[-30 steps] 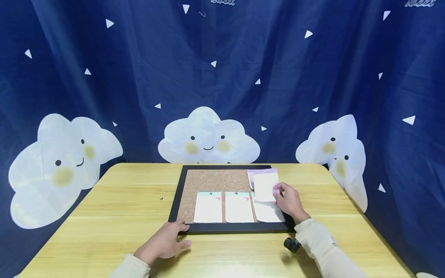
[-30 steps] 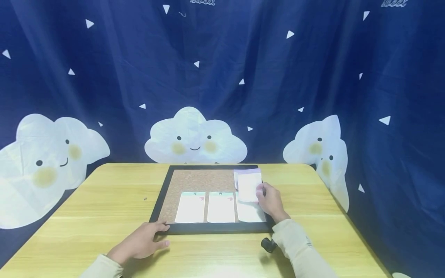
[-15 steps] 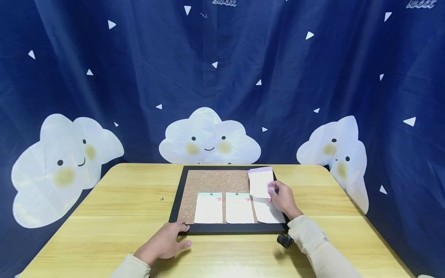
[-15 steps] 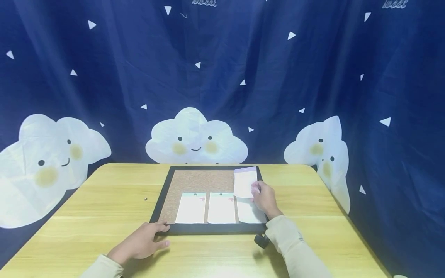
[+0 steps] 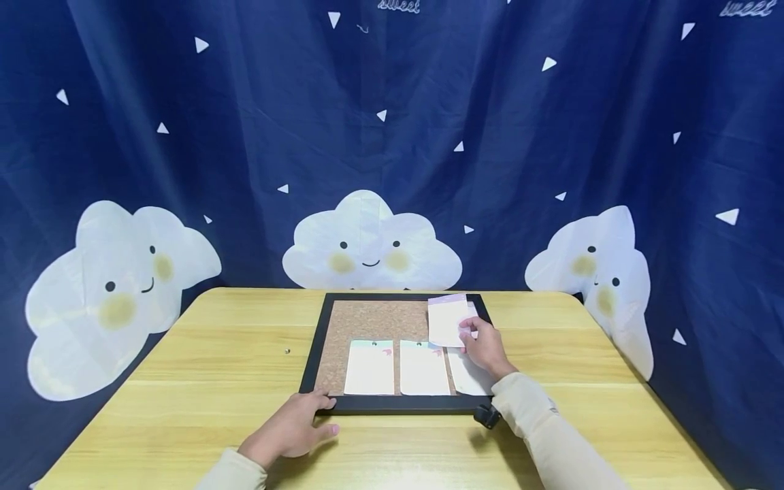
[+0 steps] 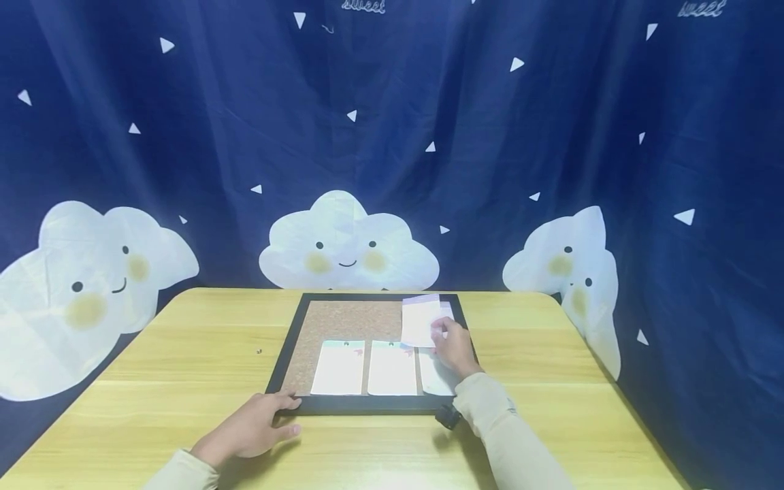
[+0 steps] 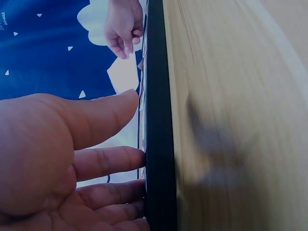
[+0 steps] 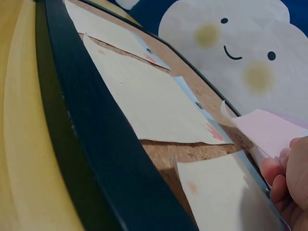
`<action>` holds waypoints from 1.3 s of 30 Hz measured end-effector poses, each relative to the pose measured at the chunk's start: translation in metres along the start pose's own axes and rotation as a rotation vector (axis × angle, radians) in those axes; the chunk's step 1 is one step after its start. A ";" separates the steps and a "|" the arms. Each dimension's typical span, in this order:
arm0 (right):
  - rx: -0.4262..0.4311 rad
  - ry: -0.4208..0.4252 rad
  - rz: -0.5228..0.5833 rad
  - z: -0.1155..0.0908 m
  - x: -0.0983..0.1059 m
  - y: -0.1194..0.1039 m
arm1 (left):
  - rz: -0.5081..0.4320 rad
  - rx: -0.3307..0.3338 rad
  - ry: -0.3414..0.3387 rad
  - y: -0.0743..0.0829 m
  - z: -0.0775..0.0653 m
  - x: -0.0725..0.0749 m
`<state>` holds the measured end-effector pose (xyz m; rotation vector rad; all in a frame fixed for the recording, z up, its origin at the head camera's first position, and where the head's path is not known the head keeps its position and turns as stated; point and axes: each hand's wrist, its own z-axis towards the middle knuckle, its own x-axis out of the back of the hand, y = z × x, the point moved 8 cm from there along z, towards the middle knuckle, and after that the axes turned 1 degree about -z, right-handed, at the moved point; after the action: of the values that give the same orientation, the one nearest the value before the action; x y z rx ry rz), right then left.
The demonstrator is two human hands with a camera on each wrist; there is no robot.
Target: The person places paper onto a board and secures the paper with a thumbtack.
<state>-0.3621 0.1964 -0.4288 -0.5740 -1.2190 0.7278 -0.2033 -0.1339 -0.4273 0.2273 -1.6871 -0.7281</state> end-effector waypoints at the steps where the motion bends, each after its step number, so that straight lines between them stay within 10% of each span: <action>1: 0.006 -0.001 -0.003 0.001 -0.001 -0.001 | -0.001 -0.005 0.000 0.000 0.000 -0.001; 25: 0.011 -0.074 0.017 0.022 -0.040 -0.013 | -0.003 -0.028 0.017 0.000 -0.003 0.000; 39: 0.038 -0.141 -0.164 0.026 -0.051 -0.023 | -0.011 -0.038 0.014 0.003 -0.002 0.001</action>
<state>-0.3918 0.1427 -0.4374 -0.3916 -1.3628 0.6594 -0.2014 -0.1325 -0.4246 0.2143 -1.6585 -0.7642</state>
